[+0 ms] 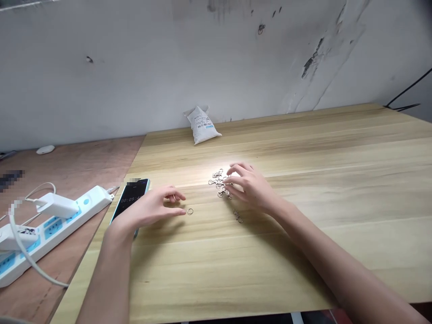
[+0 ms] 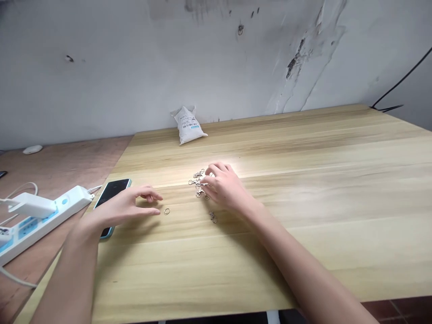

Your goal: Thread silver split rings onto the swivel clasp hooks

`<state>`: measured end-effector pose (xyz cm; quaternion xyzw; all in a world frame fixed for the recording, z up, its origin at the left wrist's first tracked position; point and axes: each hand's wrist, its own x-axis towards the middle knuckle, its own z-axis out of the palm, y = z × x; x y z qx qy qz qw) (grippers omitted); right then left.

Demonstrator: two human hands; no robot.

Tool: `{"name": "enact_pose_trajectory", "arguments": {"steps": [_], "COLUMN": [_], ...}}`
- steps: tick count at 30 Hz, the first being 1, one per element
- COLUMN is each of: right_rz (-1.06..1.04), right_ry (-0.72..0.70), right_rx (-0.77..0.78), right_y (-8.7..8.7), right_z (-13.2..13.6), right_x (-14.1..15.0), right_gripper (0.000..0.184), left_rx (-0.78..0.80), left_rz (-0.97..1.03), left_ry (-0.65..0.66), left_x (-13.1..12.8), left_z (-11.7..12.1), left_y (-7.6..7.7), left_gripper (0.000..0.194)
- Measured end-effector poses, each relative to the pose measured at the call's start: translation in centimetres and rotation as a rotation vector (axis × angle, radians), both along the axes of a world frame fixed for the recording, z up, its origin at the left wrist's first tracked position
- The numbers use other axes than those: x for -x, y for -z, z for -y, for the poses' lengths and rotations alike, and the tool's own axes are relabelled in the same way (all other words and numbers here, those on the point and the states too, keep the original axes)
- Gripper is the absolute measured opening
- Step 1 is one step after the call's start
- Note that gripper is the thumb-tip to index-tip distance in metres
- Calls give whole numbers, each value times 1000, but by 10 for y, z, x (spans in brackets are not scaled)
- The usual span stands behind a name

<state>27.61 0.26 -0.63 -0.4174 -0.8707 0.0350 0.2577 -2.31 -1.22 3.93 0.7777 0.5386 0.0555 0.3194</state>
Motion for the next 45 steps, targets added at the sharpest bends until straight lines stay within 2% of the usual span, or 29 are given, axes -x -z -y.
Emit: {"name": "enact_pose_trajectory", "arguments": {"steps": [3, 6, 9, 14, 19, 23, 27, 31, 36, 45], "right_rz": [131, 180, 181, 203, 236, 221, 224, 207, 202, 202], "right_ry": [-49, -92, -95, -53, -73, -95, -101, -112, -106, -92], "right_rx": [266, 587, 727, 679, 653, 685, 693, 680, 660, 654], "right_y": [-20, -33, -35, -31, -26, -24, -24, -24, -23, -23], "right_z": [8, 16, 21, 25, 24, 22, 21, 21, 20, 21], "right_x": [-7, -15, -18, -8, -2, -2, -2, -3, -3, -1], "right_gripper": [32, 37, 31, 13, 9, 5, 6, 7, 7, 11], "left_rx": [47, 54, 37, -98, -253, -372, -523, -619, -619, -430], "left_rz": [9, 20, 23, 33, 32, 49, -2, -80, -63, 139], "left_ry": [35, 53, 62, 119, 201, 166, 175, 200, 213, 148], "left_x": [-8, -17, -21, -32, -45, -55, -72, -83, -81, -73], "left_z": [2, 0, -1, 0, 2, 0, -6, -9, -10, -9], "left_y": [4, 8, 11, 17, 23, 34, 49, 54, 53, 49], "left_gripper": [28, 18, 16, 17, 14, 12, 21, 25, 22, 14]}}
